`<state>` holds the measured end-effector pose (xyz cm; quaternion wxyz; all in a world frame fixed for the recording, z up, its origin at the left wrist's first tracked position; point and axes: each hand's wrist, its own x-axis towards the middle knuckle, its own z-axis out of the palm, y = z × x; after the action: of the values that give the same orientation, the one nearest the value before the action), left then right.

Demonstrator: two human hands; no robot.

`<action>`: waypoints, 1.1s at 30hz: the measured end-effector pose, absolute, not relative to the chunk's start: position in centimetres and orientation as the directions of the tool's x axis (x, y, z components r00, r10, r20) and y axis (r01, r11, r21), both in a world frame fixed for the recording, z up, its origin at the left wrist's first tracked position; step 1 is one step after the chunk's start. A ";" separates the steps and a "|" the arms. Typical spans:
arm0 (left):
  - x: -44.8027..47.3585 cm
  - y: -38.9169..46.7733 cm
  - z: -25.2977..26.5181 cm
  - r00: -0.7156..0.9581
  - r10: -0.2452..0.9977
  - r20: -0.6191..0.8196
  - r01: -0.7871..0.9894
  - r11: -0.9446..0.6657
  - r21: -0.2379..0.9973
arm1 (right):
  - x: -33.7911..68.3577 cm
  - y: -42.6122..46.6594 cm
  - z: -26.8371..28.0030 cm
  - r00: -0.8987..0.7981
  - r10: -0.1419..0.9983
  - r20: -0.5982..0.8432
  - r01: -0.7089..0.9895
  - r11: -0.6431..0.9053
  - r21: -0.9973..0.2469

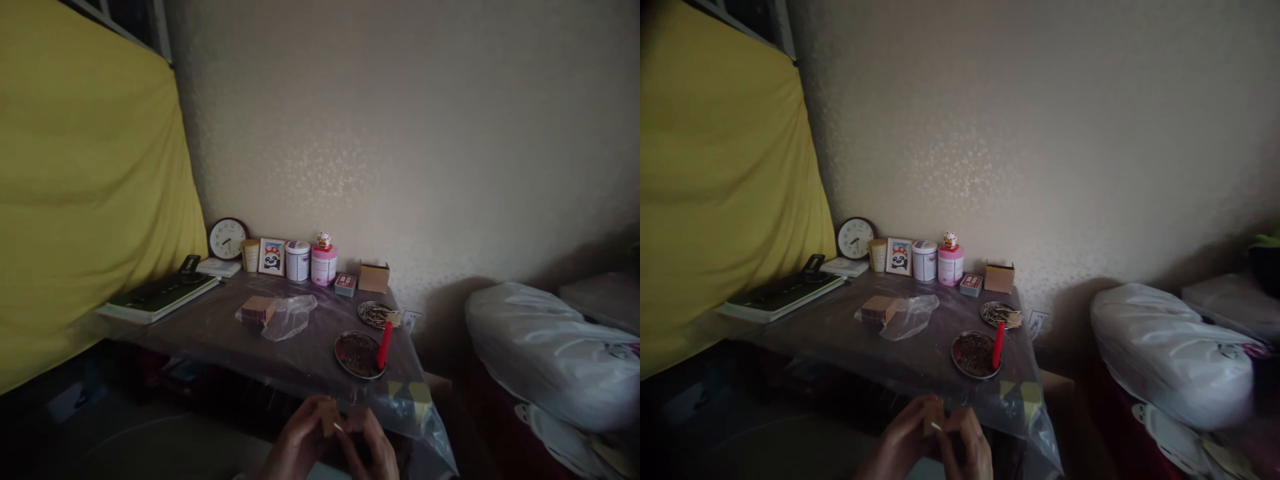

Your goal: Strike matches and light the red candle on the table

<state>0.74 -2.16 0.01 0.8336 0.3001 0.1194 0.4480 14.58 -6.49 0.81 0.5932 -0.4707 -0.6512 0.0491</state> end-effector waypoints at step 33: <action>0.8 -1.5 -1.6 0.437 0.896 0.082 -0.410 0.117 0.905 | 15.5 -6.8 2.6 0.276 0.886 0.372 0.151 0.343 -0.927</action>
<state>0.81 -1.52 -1.61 0.7021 0.4748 0.2558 0.4650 15.50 -6.81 2.56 0.6285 -0.4929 -0.5258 0.2926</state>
